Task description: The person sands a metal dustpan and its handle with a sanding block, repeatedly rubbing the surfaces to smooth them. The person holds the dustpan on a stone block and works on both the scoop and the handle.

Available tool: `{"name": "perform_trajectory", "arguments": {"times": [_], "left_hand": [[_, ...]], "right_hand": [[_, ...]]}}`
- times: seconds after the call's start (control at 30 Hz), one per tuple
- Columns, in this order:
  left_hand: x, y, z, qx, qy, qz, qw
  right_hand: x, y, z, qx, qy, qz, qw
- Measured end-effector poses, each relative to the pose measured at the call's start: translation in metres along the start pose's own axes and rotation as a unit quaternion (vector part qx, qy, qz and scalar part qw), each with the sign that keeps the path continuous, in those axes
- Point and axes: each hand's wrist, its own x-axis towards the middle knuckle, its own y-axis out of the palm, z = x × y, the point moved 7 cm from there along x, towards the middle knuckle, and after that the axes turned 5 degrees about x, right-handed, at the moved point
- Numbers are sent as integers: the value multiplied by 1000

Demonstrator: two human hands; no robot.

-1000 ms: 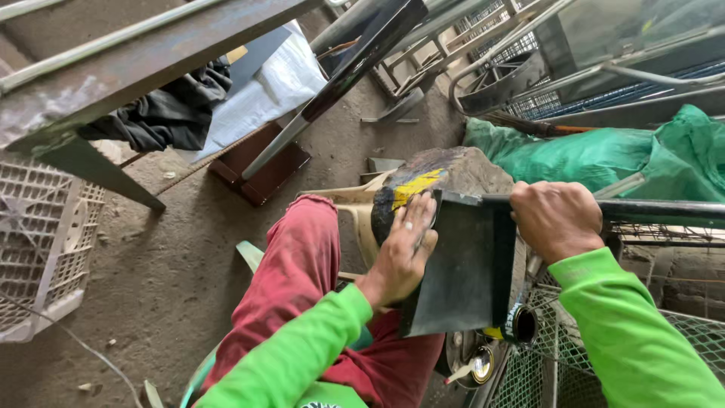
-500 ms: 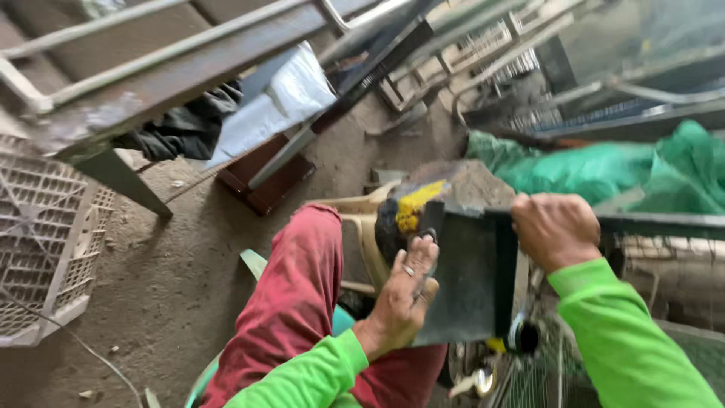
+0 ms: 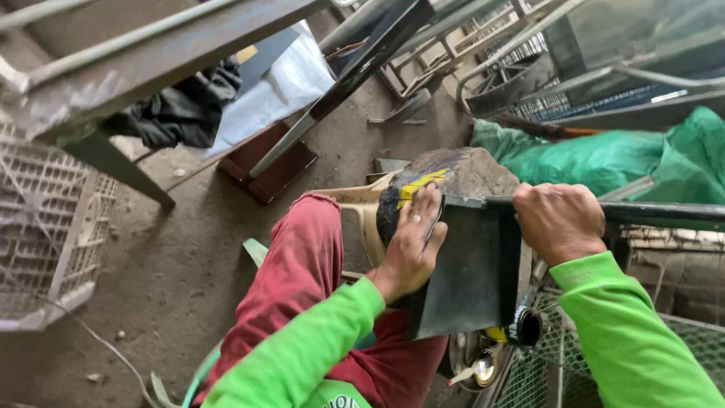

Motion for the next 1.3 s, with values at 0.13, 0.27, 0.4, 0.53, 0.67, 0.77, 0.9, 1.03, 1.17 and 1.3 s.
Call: {"name": "perform_trajectory", "arguments": {"times": [0.13, 0.27, 0.4, 0.53, 0.67, 0.77, 0.9, 1.03, 1.17, 1.3], "left_hand": [[15, -2, 0, 22, 8, 33, 999], [0, 3, -1, 6, -5, 37, 999], [8, 0, 1, 3, 2, 17, 1000], [13, -1, -5, -1, -11, 40, 999], [13, -3, -7, -5, -20, 25, 999], [10, -11, -17, -17, -8, 22, 1000], [7, -7, -16, -2, 4, 37, 999], [-2, 2, -5, -15, -2, 7, 1000], [4, -1, -9, -8, 6, 28, 1000], [15, -5, -11, -16, 13, 8, 1000]], "right_hand": [[13, -5, -10, -26, 8, 12, 1000], [-2, 1, -3, -26, 6, -26, 999], [9, -4, -2, -31, 9, -20, 999], [9, -4, -6, -44, -5, -7, 999], [-2, -1, 0, -19, 4, -16, 1000], [8, -9, -3, -17, 0, -29, 999], [4, -3, -7, -19, 8, -16, 1000], [0, -5, 1, 10, 2, -41, 999], [12, -7, -11, -27, 18, 0, 999], [0, -3, -6, 5, 21, -2, 1000]]}}
